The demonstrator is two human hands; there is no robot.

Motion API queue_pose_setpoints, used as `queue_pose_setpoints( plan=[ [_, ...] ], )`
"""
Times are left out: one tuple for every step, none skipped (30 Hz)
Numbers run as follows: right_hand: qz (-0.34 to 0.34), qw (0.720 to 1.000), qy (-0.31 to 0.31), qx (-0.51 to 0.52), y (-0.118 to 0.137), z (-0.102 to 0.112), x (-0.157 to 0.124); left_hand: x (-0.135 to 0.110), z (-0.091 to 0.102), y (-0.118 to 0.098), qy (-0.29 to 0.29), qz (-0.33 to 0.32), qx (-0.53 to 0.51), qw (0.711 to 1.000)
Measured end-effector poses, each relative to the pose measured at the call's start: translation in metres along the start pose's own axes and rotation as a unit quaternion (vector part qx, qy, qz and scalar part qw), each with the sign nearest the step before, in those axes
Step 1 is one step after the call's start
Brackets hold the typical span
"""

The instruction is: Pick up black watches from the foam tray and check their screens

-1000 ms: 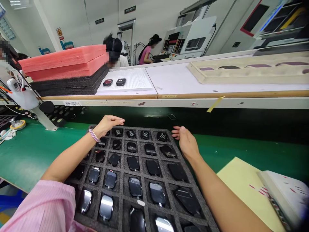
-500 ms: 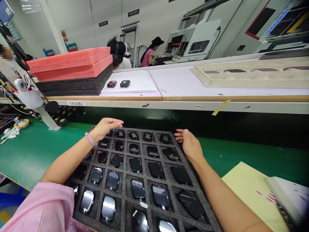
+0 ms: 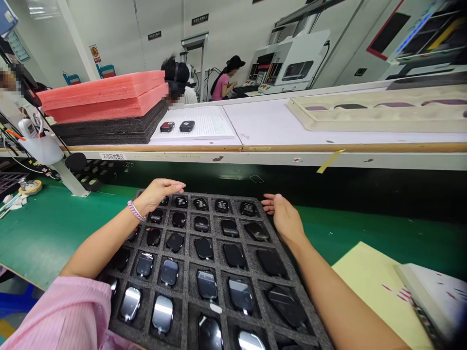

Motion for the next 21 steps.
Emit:
queue_pose_setpoints(
  plan=[
    [0.001, 1.000, 0.000, 0.000, 0.000, 0.000, 0.000, 0.000, 0.000, 0.000, 0.000, 0.000, 0.000, 1.000],
    [0.002, 1.000, 0.000, -0.001, 0.000, 0.000, 0.000, 0.001, 0.000, 0.001, 0.001, 0.001, 0.001, 1.000],
    [0.002, 1.000, 0.000, -0.001, 0.001, 0.000, 0.000, 0.001, 0.000, 0.001, 0.002, 0.002, 0.001, 1.000],
    [0.003, 1.000, 0.000, -0.002, 0.001, 0.001, 0.000, 0.001, 0.000, 0.002, 0.002, 0.004, 0.002, 1.000],
    [0.003, 1.000, 0.001, -0.002, 0.002, 0.001, -0.001, 0.001, 0.000, 0.003, 0.003, 0.005, 0.002, 1.000],
    [0.003, 1.000, 0.001, -0.003, 0.003, 0.001, -0.001, 0.002, -0.001, 0.003, 0.004, 0.007, 0.002, 1.000],
    [0.003, 1.000, 0.001, -0.004, 0.003, 0.001, -0.002, 0.002, -0.001, 0.004, 0.005, 0.008, 0.003, 1.000],
    [0.003, 1.000, 0.000, -0.005, 0.004, 0.000, -0.002, 0.001, -0.002, 0.005, 0.006, 0.009, 0.003, 1.000],
    [0.004, 1.000, 0.000, -0.007, 0.005, 0.000, -0.003, 0.001, -0.003, 0.006, 0.008, 0.011, 0.003, 1.000],
    [0.005, 1.000, -0.001, -0.008, 0.006, 0.000, -0.003, 0.000, -0.004, 0.007, 0.009, 0.012, 0.004, 1.000],
    [0.006, 1.000, -0.002, -0.010, 0.008, 0.000, -0.003, -0.002, -0.006, 0.008, 0.010, 0.014, 0.004, 1.000],
    [0.007, 1.000, -0.004, -0.012, 0.011, 0.001, -0.002, -0.004, -0.007, 0.009, 0.011, 0.016, 0.004, 1.000],
    [0.010, 1.000, -0.007, -0.015, 0.016, 0.001, -0.002, -0.007, -0.010, 0.010, 0.012, 0.018, 0.004, 1.000],
    [0.014, 1.000, -0.008, -0.018, 0.023, 0.002, -0.001, -0.010, -0.012, 0.011, 0.013, 0.021, 0.005, 1.000],
    [0.019, 1.000, -0.008, -0.020, 0.033, 0.002, -0.001, -0.014, -0.016, 0.012, 0.015, 0.023, 0.005, 1.000],
    [0.027, 0.999, -0.007, -0.022, 0.046, 0.002, -0.001, -0.018, -0.019, 0.012, 0.016, 0.026, 0.004, 1.000],
    [0.039, 0.999, 0.006, -0.022, 0.062, 0.000, -0.004, -0.022, -0.023, 0.013, 0.018, 0.028, 0.003, 0.999],
    [0.055, 0.998, 0.025, -0.021, 0.080, -0.004, -0.008, -0.027, -0.027, 0.013, 0.019, 0.029, 0.002, 0.999],
    [0.074, 0.995, 0.059, -0.017, 0.100, -0.010, -0.014, -0.031, -0.031, 0.014, 0.020, 0.029, -0.001, 0.999],
    [0.108, 0.985, 0.137, -0.014, 0.122, -0.024, -0.025, -0.035, -0.035, 0.014, 0.020, 0.029, -0.003, 0.999],
    [0.138, 0.967, 0.212, -0.008, 0.142, -0.037, -0.039, -0.038, -0.038, 0.014, 0.019, 0.027, -0.006, 0.999]
  ],
)
Point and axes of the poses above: each hand's wrist, its own x-axis towards the middle knuckle, its own z-axis out of the back of the hand, y = z × x, the point moved 8 cm from there along x, towards the middle knuckle, and after that the axes turned 3 degrees about -x, right-handed, at the moved point
